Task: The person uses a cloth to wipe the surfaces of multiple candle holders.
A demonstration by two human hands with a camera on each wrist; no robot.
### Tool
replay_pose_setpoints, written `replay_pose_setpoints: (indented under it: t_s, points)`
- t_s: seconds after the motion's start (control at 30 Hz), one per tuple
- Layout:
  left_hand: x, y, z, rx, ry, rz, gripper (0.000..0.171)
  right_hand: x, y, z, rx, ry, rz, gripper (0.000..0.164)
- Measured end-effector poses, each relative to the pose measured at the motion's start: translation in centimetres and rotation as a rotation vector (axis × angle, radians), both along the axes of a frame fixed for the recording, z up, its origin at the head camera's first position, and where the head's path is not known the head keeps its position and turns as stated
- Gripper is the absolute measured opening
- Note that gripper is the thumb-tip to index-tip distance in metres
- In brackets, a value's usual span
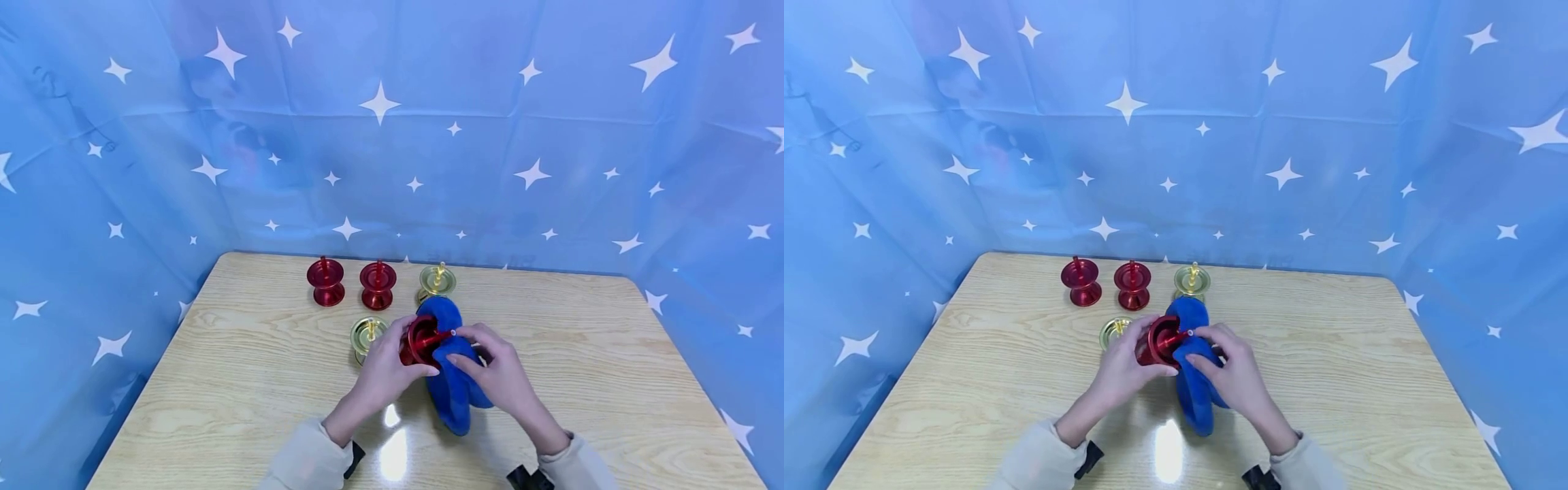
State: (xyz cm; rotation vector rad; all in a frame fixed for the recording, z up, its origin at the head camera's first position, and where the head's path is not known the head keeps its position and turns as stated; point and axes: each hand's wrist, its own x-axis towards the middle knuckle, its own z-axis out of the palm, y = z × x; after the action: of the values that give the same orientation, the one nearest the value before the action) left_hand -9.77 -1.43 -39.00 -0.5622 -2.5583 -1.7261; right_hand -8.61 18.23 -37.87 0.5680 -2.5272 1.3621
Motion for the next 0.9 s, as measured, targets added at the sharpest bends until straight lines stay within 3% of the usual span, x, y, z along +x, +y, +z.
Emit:
replay_pose_setpoints:
  t_s: [0.17, 0.37, 0.53, 0.7, 0.8, 0.9]
  points:
    - [0.2, -0.2, -0.4, 0.03, -0.015, -0.009, 0.072, 0.8, -0.6, -1.1, 0.037, 0.018, 0.0, 0.035]
    - [0.3, -0.4, -0.8, 0.028, -0.055, -0.043, 0.072, 1.3, -0.8, -1.3, 0.076, 0.016, -0.031, 0.032]
    - [0.2, -0.5, -0.8, 0.028, -0.118, -0.162, 0.073, 0.7, -0.6, -1.2, 0.13, 0.111, -0.024, 0.033]
    - [0.2, -0.9, -0.3, -0.051, -0.111, -0.308, 0.071, -0.5, -0.2, -1.0, 0.189, 0.28, 0.095, 0.042]
    - [0.2, -1.0, -0.1, -0.084, -0.104, -0.328, 0.071, -0.9, 0.0, -0.6, 0.204, 0.305, 0.137, 0.044]
    - [0.2, -1.0, 0.0, -0.038, -0.119, -0.323, 0.07, -0.8, 0.0, -0.3, 0.201, 0.263, 0.112, 0.043]
